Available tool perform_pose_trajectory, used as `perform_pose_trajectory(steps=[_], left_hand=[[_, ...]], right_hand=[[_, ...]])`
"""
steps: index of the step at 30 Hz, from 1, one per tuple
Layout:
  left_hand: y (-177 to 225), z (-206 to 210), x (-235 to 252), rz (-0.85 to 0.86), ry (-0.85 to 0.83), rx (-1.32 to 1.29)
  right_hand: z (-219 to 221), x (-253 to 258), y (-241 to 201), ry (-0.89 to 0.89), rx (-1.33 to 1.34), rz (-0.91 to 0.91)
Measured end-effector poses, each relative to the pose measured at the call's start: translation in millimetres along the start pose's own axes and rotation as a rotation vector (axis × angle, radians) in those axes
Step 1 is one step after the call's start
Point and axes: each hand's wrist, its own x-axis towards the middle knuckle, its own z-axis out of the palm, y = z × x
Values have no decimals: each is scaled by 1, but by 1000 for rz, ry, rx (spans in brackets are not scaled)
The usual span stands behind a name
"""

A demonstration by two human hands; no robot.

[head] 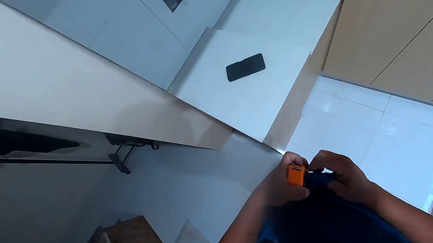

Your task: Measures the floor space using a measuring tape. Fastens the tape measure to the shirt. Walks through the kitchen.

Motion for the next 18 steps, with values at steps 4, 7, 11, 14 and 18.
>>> perform_pose_trajectory(steps=[4,7,11,14,18], left_hand=[[34,11,3,-328,127,281],[54,11,7,-436,34,549],[59,6,10,-500,-88,682],[56,-5,5,-442,-144,660],[42,-15,-7,-256,-147,589]], right_hand=[[0,0,-1,-31,31,2],[0,2,-2,-62,16,16],[0,4,-6,-43,-130,-26],[2,0,-6,55,-228,-13],[-2,-1,-4,118,-224,25]])
